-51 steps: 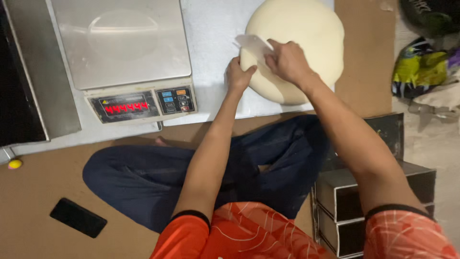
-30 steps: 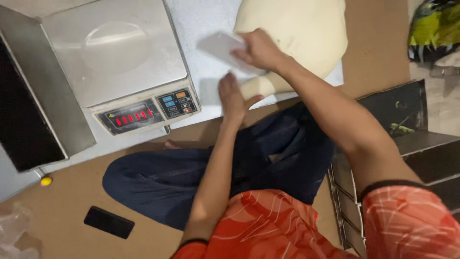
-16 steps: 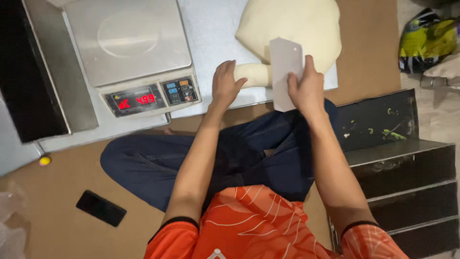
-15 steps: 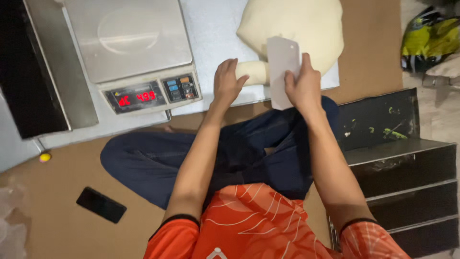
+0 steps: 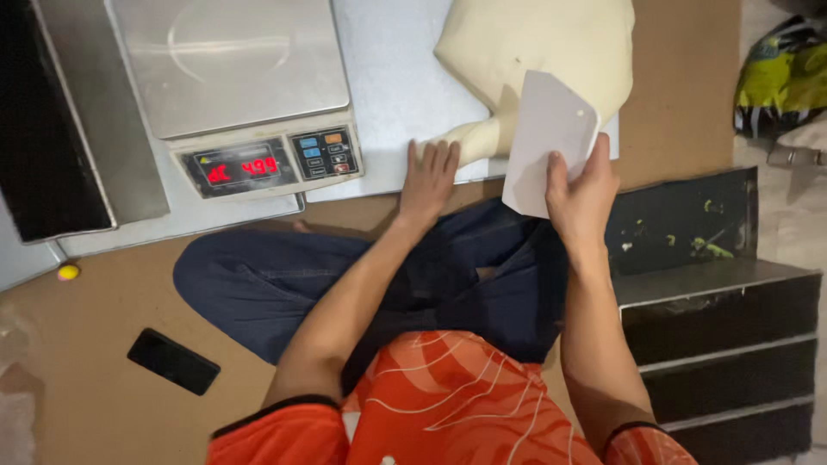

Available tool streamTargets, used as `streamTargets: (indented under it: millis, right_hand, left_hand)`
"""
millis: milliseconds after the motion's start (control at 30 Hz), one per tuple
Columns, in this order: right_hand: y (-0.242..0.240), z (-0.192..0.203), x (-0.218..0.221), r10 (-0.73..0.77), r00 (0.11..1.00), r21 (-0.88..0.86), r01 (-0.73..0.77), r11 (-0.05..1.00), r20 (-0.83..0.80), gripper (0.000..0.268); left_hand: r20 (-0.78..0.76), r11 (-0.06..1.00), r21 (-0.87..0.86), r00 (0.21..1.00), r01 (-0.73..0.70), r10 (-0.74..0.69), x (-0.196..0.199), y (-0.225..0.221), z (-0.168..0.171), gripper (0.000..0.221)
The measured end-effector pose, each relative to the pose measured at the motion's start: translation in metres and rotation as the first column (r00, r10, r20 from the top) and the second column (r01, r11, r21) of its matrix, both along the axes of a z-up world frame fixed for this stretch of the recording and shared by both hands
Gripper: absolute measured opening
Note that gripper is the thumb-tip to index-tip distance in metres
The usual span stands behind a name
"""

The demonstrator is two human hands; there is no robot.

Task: The person portions large pieces of dough using a scraper, weighs them on a digital scale, and places the measured portions into a rectangular metal loaf pan.

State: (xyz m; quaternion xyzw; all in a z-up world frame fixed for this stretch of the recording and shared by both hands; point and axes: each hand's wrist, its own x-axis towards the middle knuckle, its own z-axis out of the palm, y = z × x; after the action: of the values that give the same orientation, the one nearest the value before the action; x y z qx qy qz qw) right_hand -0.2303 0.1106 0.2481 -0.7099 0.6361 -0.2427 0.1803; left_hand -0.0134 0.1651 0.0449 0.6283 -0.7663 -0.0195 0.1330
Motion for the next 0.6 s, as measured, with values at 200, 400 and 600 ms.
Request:
streamTargets:
  millis: [200,400,600]
  right_hand:
    - [0.009,0.010,0.006,0.045,0.999,-0.085,-0.042,0.996,0.031,0.026]
    - [0.013,0.021,0.015,0.074,0.997,-0.105,-0.070,0.992,0.027,0.024]
    - [0.003,0.016,0.037,0.175,0.983,-0.089,-0.171,0.981,0.047,0.024]
  left_hand:
    - [0.224,0.993,0.077,0.972,-0.092,0.072,-0.009,0.047,0.060,0.058]
    - [-0.116,0.991,0.117,0.990,-0.069,0.083,0.004,0.046,0.047,0.061]
    - [-0.313,0.985,-0.011,0.936,-0.175,0.163,0.017,-0.053,-0.026,0.076]
